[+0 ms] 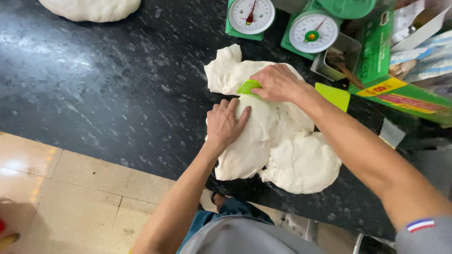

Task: The person portions a large mass of dough into smaller pieces using a green plastic scraper. They weigh each piece on a green scale, then knead and flatten it into a round shape on the countertop. This process is repeated for multiple portions.

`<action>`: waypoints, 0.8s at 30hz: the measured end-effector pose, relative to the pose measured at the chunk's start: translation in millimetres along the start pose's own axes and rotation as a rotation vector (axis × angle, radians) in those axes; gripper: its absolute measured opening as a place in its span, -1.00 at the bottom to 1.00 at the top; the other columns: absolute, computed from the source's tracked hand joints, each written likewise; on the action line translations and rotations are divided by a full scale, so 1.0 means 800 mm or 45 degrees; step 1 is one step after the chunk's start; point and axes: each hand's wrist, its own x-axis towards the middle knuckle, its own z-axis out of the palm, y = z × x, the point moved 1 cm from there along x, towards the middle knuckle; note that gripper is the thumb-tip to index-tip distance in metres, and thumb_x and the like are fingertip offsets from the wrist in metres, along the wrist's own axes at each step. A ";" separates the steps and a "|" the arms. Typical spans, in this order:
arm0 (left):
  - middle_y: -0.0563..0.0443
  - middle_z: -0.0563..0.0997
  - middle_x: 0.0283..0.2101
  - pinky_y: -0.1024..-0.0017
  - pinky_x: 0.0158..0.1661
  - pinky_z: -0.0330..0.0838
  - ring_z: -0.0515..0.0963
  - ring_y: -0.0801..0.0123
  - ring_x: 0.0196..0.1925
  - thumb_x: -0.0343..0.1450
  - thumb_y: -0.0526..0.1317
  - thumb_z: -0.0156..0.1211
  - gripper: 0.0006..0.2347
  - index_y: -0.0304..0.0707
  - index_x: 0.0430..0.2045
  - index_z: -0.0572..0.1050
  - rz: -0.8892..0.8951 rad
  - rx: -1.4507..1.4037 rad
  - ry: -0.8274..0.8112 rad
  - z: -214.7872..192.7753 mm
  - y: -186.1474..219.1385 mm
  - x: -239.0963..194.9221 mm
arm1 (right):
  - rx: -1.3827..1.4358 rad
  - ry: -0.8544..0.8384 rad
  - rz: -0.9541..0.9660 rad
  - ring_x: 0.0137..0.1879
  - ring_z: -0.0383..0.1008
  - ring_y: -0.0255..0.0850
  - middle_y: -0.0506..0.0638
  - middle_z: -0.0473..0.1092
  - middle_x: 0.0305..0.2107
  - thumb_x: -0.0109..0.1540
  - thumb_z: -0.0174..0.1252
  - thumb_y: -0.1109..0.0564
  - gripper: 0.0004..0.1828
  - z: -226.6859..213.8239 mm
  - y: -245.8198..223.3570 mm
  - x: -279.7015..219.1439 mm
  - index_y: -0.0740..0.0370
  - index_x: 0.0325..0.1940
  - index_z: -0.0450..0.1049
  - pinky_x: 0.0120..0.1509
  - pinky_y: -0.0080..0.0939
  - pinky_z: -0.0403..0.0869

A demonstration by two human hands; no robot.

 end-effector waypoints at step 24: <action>-0.15 0.56 0.06 0.06 0.01 0.39 0.54 0.01 0.08 0.43 0.08 0.14 -0.57 -0.14 0.10 0.48 0.460 -0.027 -0.427 0.008 0.017 0.040 | 0.201 0.167 0.572 -0.25 0.53 0.23 0.24 0.53 -0.43 0.21 0.27 -0.09 -0.71 -0.015 -0.003 -0.122 0.18 -0.22 0.64 -0.13 0.18 0.48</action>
